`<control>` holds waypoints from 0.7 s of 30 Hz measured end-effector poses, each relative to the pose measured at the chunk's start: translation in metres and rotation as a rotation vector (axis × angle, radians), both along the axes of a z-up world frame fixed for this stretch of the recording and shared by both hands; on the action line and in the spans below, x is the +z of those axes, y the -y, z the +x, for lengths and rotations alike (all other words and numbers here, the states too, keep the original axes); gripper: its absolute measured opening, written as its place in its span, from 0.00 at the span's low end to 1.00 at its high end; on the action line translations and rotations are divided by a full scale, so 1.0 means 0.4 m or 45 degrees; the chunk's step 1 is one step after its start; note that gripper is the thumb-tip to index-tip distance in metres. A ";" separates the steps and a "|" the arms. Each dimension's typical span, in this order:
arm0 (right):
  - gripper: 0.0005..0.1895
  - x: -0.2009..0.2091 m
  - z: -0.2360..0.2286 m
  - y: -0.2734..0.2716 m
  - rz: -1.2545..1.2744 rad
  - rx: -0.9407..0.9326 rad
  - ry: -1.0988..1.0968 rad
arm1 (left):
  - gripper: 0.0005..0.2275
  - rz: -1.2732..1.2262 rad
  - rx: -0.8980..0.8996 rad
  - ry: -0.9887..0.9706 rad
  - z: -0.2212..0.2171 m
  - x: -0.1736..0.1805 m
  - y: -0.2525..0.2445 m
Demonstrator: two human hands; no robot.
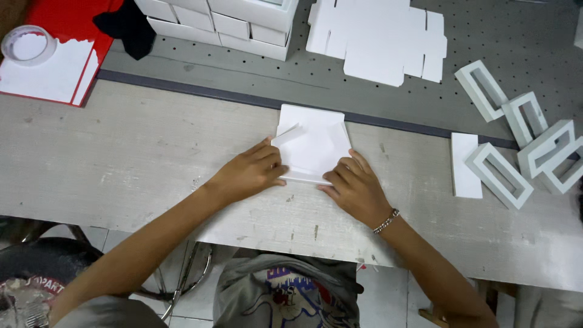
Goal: The person assembles white cardboard boxes by hand on a workbench. They fold the flaps of flat-packed cardboard pieces into rectangular shapes, tuck the tabs into slots to secure the structure, and place the finished boxes into a stack.
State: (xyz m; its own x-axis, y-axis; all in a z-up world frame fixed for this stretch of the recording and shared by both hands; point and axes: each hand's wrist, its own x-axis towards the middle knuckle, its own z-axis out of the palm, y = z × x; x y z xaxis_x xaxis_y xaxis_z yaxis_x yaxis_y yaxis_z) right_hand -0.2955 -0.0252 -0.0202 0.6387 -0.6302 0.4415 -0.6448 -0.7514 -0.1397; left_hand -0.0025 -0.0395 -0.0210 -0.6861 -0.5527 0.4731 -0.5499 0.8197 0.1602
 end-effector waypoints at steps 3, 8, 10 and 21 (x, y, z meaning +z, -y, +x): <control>0.11 -0.001 0.000 0.015 0.034 0.007 -0.133 | 0.12 -0.031 0.025 0.231 -0.019 -0.023 -0.004; 0.10 -0.003 -0.006 0.026 0.140 0.067 -0.175 | 0.08 -0.002 0.025 0.309 -0.037 0.014 -0.009; 0.09 -0.002 -0.011 0.031 0.151 0.097 -0.255 | 0.08 -0.010 0.022 0.367 -0.039 0.038 -0.015; 0.11 0.001 -0.009 0.006 0.101 0.147 -0.138 | 0.03 0.105 -0.027 0.377 -0.087 0.041 -0.037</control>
